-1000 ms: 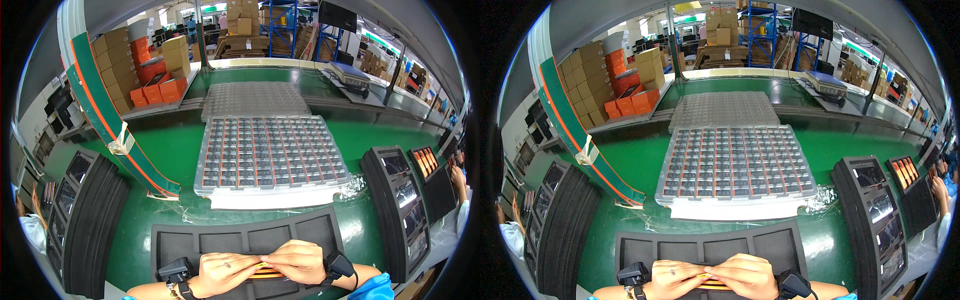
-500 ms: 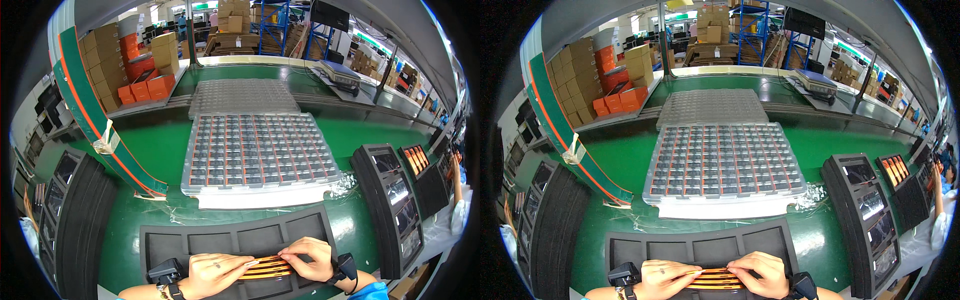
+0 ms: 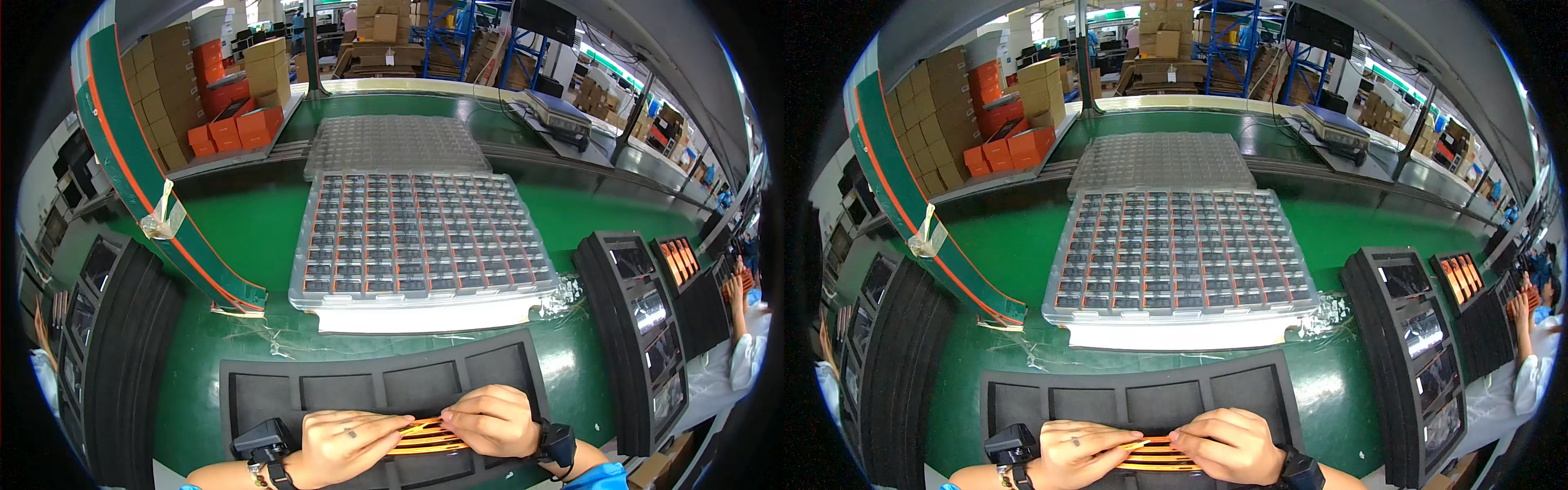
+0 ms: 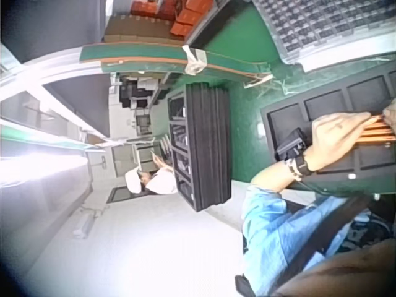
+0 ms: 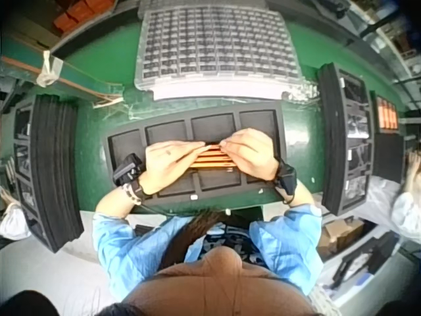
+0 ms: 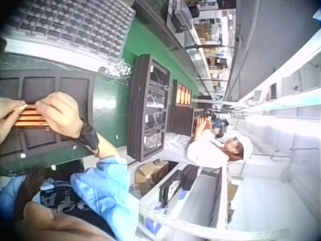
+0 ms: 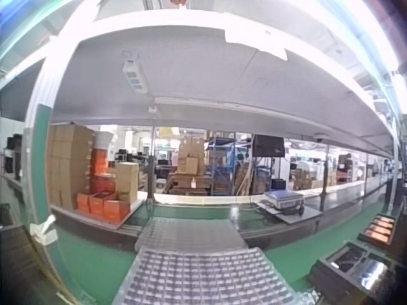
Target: The recorder is assembling and inspecting small electronic components, possibly phone parts, into trays on a factory assembly line.
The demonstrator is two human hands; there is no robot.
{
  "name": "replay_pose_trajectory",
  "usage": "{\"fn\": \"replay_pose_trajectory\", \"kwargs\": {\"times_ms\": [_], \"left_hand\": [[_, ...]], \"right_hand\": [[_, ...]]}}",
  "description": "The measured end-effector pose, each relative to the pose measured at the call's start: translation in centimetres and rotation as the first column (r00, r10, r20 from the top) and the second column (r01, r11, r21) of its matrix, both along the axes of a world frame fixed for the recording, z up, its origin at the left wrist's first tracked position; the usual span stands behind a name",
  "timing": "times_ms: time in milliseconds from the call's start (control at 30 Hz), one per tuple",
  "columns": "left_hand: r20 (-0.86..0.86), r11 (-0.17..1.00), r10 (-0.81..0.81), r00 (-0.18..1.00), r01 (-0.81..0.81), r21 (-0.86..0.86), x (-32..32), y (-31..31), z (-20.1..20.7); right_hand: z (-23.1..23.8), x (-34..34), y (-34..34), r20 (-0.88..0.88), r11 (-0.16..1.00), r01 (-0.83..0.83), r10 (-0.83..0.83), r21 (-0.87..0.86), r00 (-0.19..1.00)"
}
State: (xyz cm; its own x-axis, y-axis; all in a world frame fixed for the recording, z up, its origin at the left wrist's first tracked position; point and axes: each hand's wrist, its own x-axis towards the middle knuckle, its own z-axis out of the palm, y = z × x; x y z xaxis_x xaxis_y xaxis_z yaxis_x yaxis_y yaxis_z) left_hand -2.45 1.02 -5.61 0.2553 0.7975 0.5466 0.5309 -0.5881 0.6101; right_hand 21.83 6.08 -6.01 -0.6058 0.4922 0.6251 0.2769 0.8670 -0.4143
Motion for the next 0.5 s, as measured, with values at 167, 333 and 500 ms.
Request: {"fn": "replay_pose_trajectory", "kwargs": {"times_ms": [167, 333, 500], "left_hand": [[0.007, 1.0, 0.001, 1.0, -0.001, -0.027, 0.0, 0.0, -0.1], [0.012, 0.998, -0.057, 0.998, 0.057, -0.006, -0.5, 0.5, -0.3], [-0.058, 0.996, -0.069, 0.996, 0.073, 0.06, -0.4, 0.6, -0.1]], "right_hand": [[0.6, 0.2, 0.0, 0.102, 1.0, 0.019, -0.021, 0.024, 0.995], [1.3, 0.2, -0.3, 0.199, 0.989, 0.02, -0.049, 0.145, 0.979], [1.0, -0.8, -0.9, 0.1, 0.996, 0.08, -0.085, 0.047, 0.991]]}}
